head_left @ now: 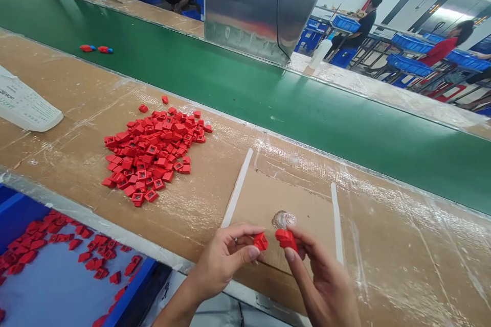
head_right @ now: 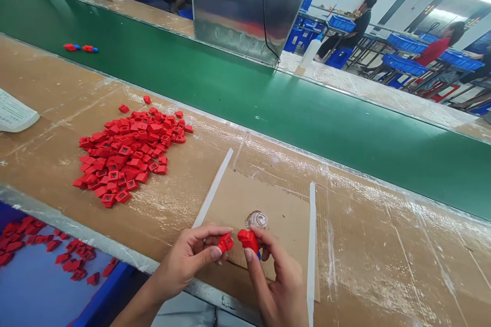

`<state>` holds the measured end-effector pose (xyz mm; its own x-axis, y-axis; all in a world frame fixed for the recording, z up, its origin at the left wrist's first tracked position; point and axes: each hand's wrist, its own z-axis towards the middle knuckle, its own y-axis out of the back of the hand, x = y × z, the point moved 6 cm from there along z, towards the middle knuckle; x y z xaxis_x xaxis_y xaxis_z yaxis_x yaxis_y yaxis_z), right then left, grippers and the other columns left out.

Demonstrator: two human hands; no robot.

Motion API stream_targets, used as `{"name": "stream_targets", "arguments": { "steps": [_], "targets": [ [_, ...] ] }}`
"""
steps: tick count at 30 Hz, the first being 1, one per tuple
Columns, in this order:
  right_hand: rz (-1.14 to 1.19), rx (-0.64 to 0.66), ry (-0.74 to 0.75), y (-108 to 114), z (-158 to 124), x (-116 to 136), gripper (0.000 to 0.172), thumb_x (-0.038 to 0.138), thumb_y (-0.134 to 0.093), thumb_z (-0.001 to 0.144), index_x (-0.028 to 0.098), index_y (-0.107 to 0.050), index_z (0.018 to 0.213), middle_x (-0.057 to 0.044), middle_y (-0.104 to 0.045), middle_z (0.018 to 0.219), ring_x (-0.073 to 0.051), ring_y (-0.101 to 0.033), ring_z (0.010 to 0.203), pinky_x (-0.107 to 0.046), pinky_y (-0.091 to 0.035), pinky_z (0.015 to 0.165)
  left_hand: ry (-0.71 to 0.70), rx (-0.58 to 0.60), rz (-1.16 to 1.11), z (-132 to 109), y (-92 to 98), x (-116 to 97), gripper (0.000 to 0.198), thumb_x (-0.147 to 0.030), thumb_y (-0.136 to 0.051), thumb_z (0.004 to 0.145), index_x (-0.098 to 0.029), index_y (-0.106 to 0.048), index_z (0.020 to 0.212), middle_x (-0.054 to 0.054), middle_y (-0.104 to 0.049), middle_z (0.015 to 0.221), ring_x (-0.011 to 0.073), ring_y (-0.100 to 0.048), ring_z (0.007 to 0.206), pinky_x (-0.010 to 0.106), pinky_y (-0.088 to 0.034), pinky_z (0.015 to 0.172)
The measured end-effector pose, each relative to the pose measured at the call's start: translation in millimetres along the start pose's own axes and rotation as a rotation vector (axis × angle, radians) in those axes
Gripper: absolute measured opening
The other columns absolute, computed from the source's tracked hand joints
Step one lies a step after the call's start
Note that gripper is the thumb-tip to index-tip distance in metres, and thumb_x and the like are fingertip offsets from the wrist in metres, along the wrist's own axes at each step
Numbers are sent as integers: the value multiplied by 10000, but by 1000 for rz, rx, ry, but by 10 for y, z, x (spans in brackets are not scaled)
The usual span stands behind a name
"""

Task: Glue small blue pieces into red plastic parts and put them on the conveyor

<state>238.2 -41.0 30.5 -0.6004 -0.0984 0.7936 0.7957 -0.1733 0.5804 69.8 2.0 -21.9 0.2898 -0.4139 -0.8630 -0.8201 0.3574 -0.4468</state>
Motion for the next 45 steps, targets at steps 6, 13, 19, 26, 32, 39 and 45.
{"name": "stream_targets", "arguments": {
  "steps": [6,13,19,26,32,39,45],
  "targets": [
    [146,31,-88,-156,-51,-143,306,345,-573,985,206,-593,1257,-81,-692,1023,-249,-675,960,-331,-575,796,6,-16,31,-3,-12,-61,340,-347,-742,831,-201,-735,1138,77,-751,983,208,-650,884,297,-495,816],
    [191,70,-97,-188,-64,-148,293,332,-568,991,206,-605,1253,-80,-684,1032,-247,-661,995,-316,-574,806,11,-24,-8,-8,-17,-56,305,-336,-745,835,-220,-743,1117,68,-759,1009,204,-658,938,280,-493,853],
    [216,68,-111,-216,-71,-144,298,340,-578,986,201,-613,1248,-75,-686,1013,-237,-669,934,-303,-578,777,16,-21,8,-7,-12,-32,327,-353,-742,836,-212,-731,1130,82,-751,1020,235,-667,957,333,-505,879],
    [207,38,-113,-225,-74,-125,304,362,-595,972,195,-642,1222,-74,-692,974,-242,-670,917,-298,-576,760,8,0,10,-10,-17,1,330,-356,-720,857,-201,-712,1148,103,-740,1037,261,-683,954,399,-502,922],
    [224,14,-119,-277,-94,-109,312,384,-601,970,187,-655,1206,-87,-701,1015,-233,-673,853,-297,-574,731,-12,-22,73,-17,17,17,301,-327,-726,854,-219,-725,1135,84,-713,1040,242,-657,966,347,-506,882],
    [225,40,-56,-336,-132,-107,257,331,-566,1002,210,-647,1213,-62,-682,964,-210,-669,835,-257,-552,706,-133,-22,202,-24,-9,-87,226,-266,-687,878,-205,-753,1084,43,-644,902,187,-614,853,279,-486,778],
    [163,75,70,-299,-118,-46,203,229,-565,1003,240,-631,1195,-30,-670,974,-166,-644,800,-207,-531,726,-171,19,355,1,-62,-138,258,-166,-635,893,-203,-745,1123,34,-632,865,177,-587,825,266,-459,734]
  ]
}}
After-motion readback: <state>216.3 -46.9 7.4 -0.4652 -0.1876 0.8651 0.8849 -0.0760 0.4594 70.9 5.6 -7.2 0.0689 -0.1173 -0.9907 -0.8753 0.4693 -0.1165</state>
